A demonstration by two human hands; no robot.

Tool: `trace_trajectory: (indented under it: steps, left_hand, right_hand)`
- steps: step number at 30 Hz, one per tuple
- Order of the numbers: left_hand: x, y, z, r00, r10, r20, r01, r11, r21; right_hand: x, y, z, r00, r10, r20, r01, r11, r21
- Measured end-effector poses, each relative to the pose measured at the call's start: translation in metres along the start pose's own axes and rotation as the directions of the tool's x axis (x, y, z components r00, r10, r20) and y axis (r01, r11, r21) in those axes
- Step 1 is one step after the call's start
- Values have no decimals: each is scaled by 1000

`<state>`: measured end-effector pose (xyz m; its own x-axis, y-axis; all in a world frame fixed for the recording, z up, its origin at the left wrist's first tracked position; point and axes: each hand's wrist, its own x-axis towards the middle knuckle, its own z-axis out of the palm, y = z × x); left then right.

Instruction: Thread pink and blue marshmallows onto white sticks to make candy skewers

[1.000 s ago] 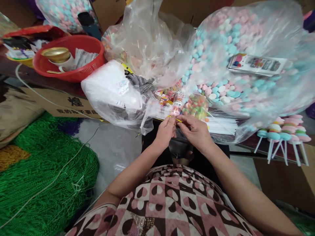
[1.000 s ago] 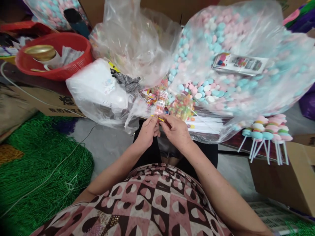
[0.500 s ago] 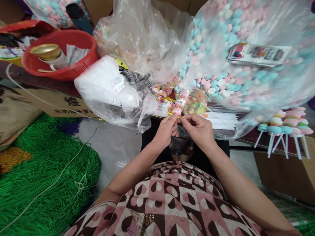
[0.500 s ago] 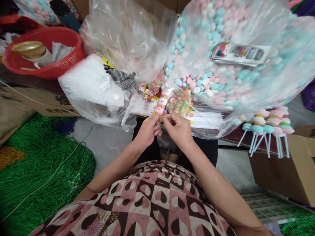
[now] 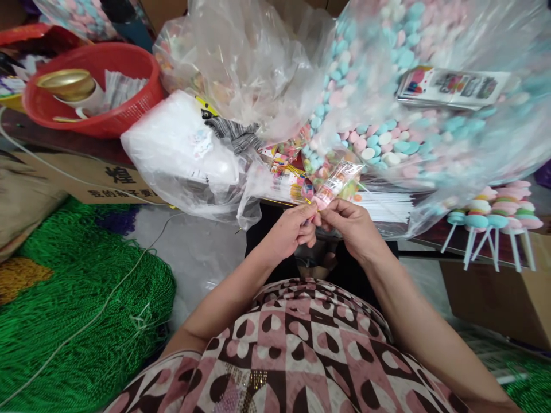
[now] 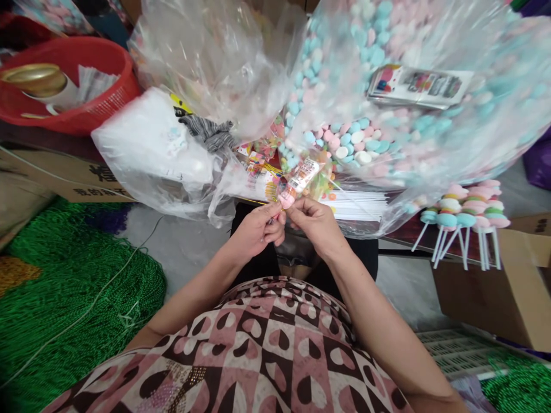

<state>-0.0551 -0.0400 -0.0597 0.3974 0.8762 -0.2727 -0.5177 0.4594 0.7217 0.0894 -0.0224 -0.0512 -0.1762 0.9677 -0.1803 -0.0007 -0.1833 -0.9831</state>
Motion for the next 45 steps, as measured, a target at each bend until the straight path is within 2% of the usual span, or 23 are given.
trace_trajectory:
  steps: [2,6,7,9,12,14,17,19,21,25,29,32,36,40,42,45]
  left_hand:
    - [-3,1,2,990,-98,99,105,992,-64]
    - [-9,-1,8,914,-281,292,333,931,-149]
    - [-10,-1,10,902,-304,308,365,916,-166]
    - [-10,-2,13,895,-313,318,387,899,-203]
    - [-9,-3,18,918,-267,293,344,904,-253]
    - [-7,-4,22,951,-218,219,274,922,-272]
    - [-3,-7,26,992,-127,23,129,963,-235]
    - [0,-11,28,995,-57,-79,43,985,-168]
    - [4,-16,29,989,15,-147,-29,995,-93]
    - [12,-25,24,952,147,-268,-125,987,99]
    - [13,-28,17,938,238,-250,-158,940,304]
    - [9,-25,15,948,235,-214,-147,921,360]
    - [3,-21,15,971,187,-152,-134,944,303]
    - [3,-13,16,972,211,-106,-180,953,242]
    - [4,-5,19,976,206,-72,-194,969,154]
    - [2,14,29,980,194,-53,-191,980,65]
  right_hand:
    - [-3,-1,-5,997,9,83,-15,998,66]
    - [-7,2,-17,956,16,294,-55,990,127]
    - [-7,4,-20,947,15,320,-58,990,126]
    - [-6,10,-21,956,-4,293,-34,992,125]
    - [-4,20,-18,989,-73,128,60,993,103]
    - [-3,24,-14,988,-154,3,154,988,6]
    - [-4,25,-11,924,-355,-139,306,908,-287]
    - [-6,23,-10,861,-491,-133,380,795,-473]
    - [-8,20,-11,815,-573,-79,429,691,-582]
    - [-10,16,-13,797,-604,-7,459,612,-645]
    - [-10,15,-12,804,-593,45,463,577,-673]
    - [-11,14,-12,803,-587,101,464,511,-724]
    - [-15,10,-13,773,-622,125,465,421,-779]
    - [-21,0,-12,766,-631,123,426,354,-833]
    - [-25,-3,-9,761,-635,130,427,340,-838]
    - [-30,-4,-4,763,-630,144,456,366,-811]
